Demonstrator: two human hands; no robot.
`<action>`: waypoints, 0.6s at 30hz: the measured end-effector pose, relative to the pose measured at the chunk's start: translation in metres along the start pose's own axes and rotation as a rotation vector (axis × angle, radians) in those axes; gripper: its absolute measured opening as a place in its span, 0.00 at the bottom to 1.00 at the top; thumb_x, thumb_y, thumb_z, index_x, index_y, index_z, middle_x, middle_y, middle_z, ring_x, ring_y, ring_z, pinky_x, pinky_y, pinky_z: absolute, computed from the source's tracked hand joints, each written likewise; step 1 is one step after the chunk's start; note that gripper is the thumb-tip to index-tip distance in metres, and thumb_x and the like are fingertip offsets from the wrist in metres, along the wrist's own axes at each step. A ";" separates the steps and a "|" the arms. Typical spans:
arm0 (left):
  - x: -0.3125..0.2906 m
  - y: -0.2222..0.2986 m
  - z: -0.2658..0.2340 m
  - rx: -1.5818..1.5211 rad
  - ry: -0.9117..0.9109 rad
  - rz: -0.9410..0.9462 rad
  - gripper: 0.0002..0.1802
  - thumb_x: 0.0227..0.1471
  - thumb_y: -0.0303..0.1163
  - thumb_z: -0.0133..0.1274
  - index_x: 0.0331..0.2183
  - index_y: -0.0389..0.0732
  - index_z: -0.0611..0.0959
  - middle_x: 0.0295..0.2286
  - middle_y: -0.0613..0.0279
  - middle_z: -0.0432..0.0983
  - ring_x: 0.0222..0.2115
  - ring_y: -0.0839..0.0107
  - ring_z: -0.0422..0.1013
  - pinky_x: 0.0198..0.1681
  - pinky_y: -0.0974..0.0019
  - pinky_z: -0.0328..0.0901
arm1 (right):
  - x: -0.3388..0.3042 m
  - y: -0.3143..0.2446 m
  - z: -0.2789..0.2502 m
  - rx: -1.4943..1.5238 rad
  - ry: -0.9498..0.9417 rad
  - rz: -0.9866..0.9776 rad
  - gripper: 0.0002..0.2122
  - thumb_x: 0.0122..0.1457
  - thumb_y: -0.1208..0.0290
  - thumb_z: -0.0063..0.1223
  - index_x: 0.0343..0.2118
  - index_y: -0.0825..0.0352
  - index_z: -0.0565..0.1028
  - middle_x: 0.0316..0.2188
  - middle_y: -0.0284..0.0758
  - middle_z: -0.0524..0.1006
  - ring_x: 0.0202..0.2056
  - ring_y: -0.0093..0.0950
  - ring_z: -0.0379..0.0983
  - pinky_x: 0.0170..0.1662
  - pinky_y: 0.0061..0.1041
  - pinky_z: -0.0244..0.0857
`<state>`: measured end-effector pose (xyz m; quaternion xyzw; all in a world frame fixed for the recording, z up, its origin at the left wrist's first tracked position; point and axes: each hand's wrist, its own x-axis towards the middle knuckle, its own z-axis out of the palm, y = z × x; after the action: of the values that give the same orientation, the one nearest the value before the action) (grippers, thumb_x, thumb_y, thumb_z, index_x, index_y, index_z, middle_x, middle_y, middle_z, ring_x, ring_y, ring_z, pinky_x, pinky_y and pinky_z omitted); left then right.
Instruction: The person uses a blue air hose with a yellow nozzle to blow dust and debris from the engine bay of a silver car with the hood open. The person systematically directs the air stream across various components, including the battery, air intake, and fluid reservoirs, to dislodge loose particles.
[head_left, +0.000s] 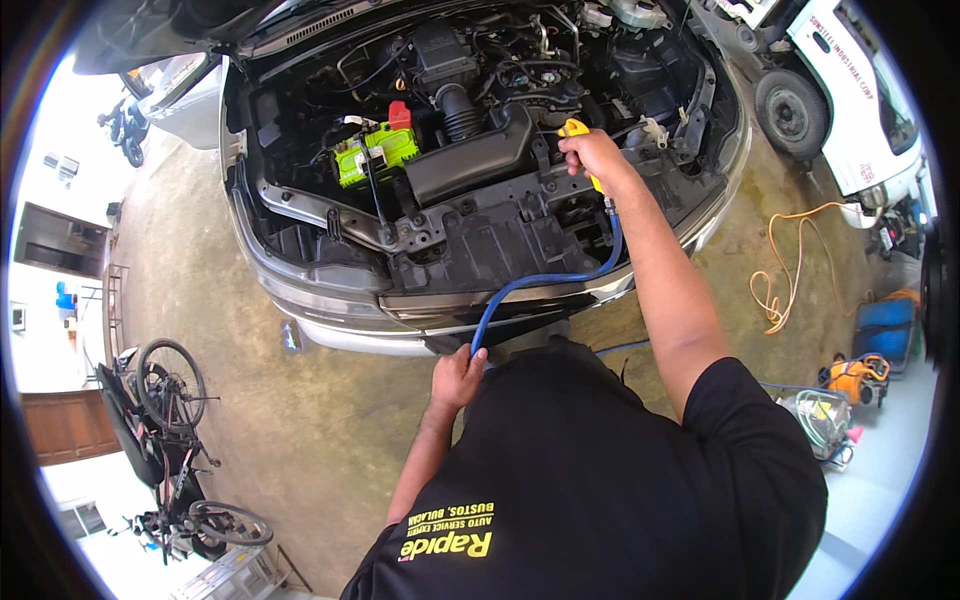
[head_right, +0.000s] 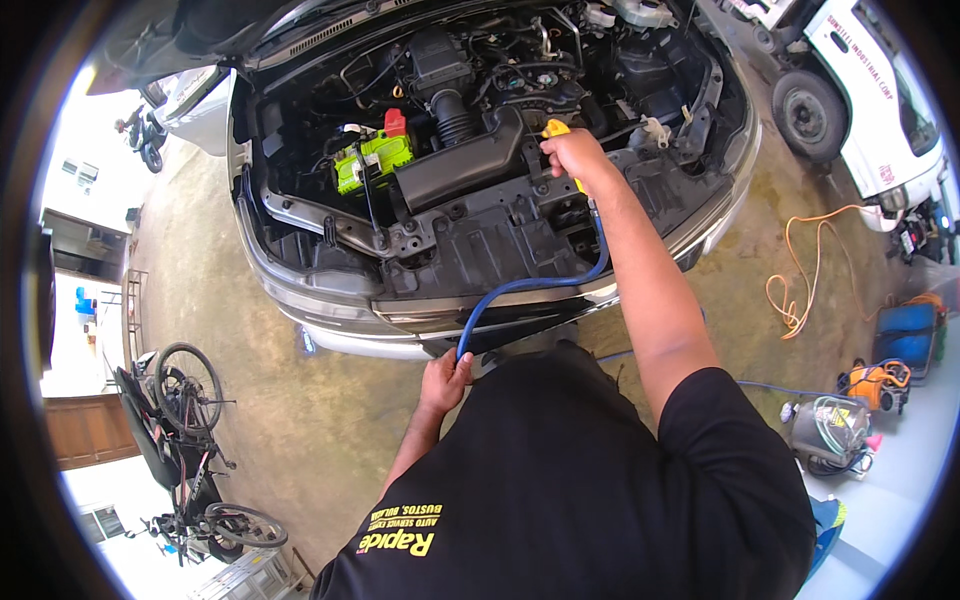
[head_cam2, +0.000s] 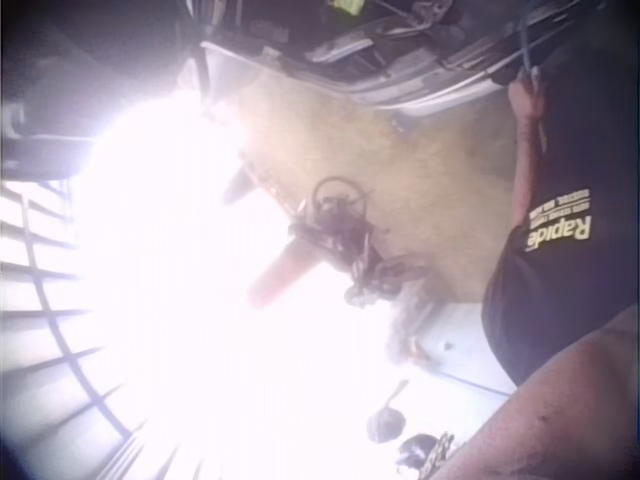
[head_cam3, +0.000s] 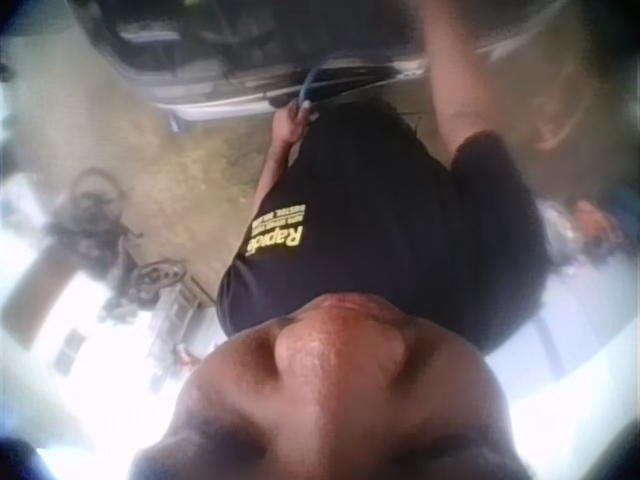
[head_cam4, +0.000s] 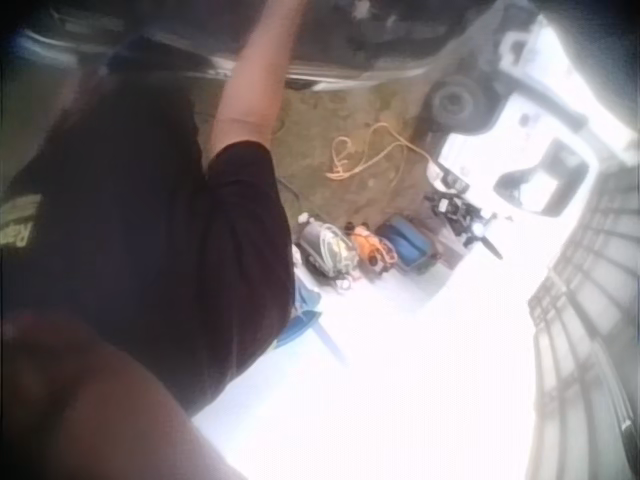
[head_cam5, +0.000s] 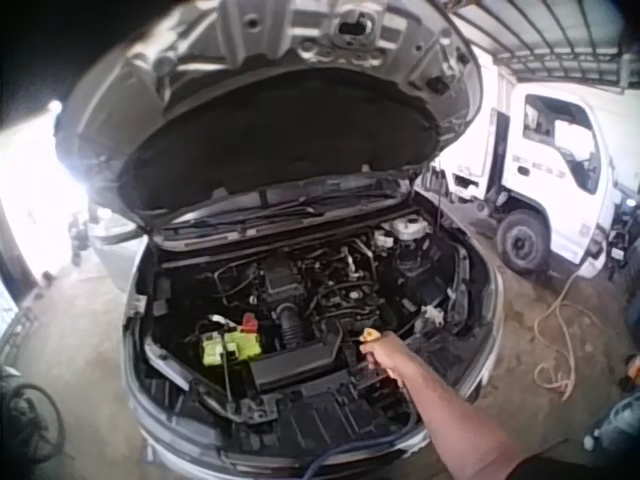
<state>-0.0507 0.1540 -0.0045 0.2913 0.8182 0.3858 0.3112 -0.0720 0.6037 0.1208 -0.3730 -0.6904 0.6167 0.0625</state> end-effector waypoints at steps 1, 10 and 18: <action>0.001 -0.003 -0.001 0.014 0.007 0.010 0.27 0.66 0.52 0.48 0.25 0.38 0.75 0.17 0.51 0.76 0.23 0.45 0.76 0.27 0.48 0.68 | -0.002 -0.001 0.001 0.006 0.062 -0.010 0.07 0.57 0.65 0.58 0.26 0.59 0.75 0.17 0.24 0.72 0.21 0.20 0.71 0.26 0.27 0.55; 0.007 -0.009 0.000 0.034 0.014 0.030 0.27 0.65 0.52 0.48 0.26 0.38 0.75 0.18 0.46 0.76 0.25 0.41 0.75 0.28 0.45 0.66 | -0.025 0.011 -0.010 -0.057 0.056 0.142 0.08 0.58 0.66 0.58 0.25 0.61 0.75 0.18 0.26 0.73 0.19 0.22 0.70 0.23 0.27 0.54; 0.013 -0.008 -0.004 0.011 -0.003 0.042 0.26 0.65 0.51 0.49 0.26 0.38 0.76 0.18 0.48 0.76 0.25 0.43 0.76 0.28 0.46 0.67 | -0.011 0.007 -0.006 -0.017 0.034 0.034 0.09 0.58 0.65 0.57 0.23 0.58 0.73 0.17 0.25 0.72 0.20 0.20 0.69 0.24 0.25 0.53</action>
<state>-0.0640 0.1577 -0.0124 0.3105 0.8135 0.3876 0.3025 -0.0578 0.6015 0.1196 -0.3954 -0.6881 0.6054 0.0605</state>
